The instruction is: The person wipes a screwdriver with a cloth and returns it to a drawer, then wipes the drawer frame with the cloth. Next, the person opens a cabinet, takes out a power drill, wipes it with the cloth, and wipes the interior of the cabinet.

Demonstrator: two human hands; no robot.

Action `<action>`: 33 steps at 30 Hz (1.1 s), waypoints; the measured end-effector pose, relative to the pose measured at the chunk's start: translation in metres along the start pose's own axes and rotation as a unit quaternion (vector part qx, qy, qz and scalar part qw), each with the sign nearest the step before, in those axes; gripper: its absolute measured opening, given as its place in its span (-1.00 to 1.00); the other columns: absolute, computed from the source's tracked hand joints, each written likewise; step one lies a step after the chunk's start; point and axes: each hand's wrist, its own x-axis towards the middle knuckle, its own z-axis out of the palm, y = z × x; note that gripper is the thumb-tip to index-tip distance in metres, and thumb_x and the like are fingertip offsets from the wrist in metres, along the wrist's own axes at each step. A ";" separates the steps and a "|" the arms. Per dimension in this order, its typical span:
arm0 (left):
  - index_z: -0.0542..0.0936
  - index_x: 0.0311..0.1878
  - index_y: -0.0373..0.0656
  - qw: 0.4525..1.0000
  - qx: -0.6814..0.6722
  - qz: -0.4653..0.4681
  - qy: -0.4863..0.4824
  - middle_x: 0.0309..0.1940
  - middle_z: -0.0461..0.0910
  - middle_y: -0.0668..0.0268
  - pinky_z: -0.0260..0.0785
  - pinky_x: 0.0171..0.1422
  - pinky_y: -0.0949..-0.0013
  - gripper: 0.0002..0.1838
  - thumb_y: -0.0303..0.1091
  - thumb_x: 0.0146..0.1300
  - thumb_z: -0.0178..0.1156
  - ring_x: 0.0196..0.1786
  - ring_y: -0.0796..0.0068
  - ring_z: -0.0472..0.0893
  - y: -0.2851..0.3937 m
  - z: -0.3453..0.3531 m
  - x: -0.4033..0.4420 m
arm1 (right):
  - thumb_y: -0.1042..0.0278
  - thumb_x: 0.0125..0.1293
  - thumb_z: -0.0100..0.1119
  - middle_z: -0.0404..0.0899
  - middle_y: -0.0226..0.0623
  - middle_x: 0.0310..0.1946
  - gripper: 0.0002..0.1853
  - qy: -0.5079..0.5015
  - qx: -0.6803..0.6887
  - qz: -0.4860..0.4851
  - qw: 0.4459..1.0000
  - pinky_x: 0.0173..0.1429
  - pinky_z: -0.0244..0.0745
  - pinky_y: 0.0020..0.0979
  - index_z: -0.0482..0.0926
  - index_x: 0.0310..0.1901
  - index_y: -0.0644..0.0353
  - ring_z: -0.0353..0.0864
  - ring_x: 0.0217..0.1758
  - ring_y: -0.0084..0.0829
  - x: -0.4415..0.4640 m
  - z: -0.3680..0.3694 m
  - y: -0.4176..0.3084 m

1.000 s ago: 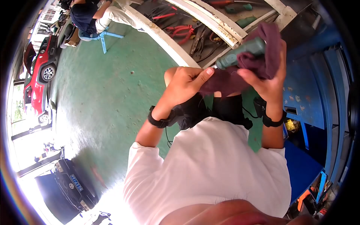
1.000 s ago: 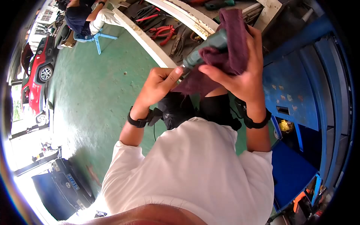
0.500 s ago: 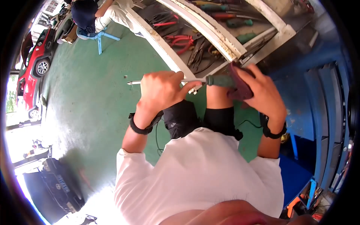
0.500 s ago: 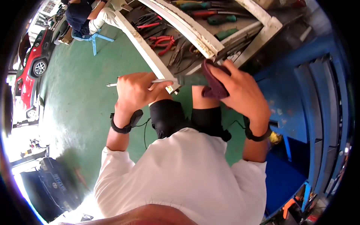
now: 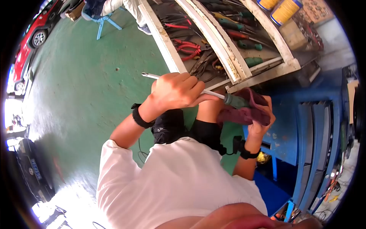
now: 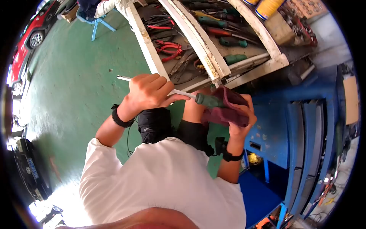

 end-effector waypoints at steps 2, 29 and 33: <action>0.40 -0.63 0.05 1.000 -0.008 -0.018 0.005 -0.70 0.29 0.49 0.20 -0.64 0.42 -0.48 0.17 0.23 0.33 -0.64 0.54 0.44 0.000 0.004 -0.001 | 0.25 0.26 0.36 0.62 -0.09 -0.02 -0.53 0.202 0.249 0.154 0.935 0.26 0.49 -0.17 0.56 0.15 0.30 0.62 0.09 -0.20 -0.013 0.012 0.002; 0.52 -0.45 -0.03 0.998 -0.067 -0.019 -0.004 -0.44 0.38 0.45 0.28 -0.32 0.42 -0.55 0.17 0.26 0.27 -0.28 0.49 0.45 -0.067 0.006 -0.038 | 0.16 0.30 0.34 0.68 -0.11 0.01 -0.41 -0.187 -0.002 0.340 0.922 0.28 0.44 -0.39 0.54 0.16 0.55 0.63 0.08 -0.41 0.024 0.022 0.006; 0.58 -0.36 -0.02 0.996 -0.065 -0.040 0.045 -0.36 0.38 0.43 0.28 -0.24 0.39 -0.60 0.14 0.17 0.36 -0.26 0.45 0.45 -0.067 0.018 -0.044 | 0.40 0.37 0.21 0.68 -0.12 0.01 -0.55 -0.139 -0.085 0.245 0.956 0.28 0.43 -0.41 0.50 0.17 0.60 0.62 0.08 -0.40 0.018 0.046 0.002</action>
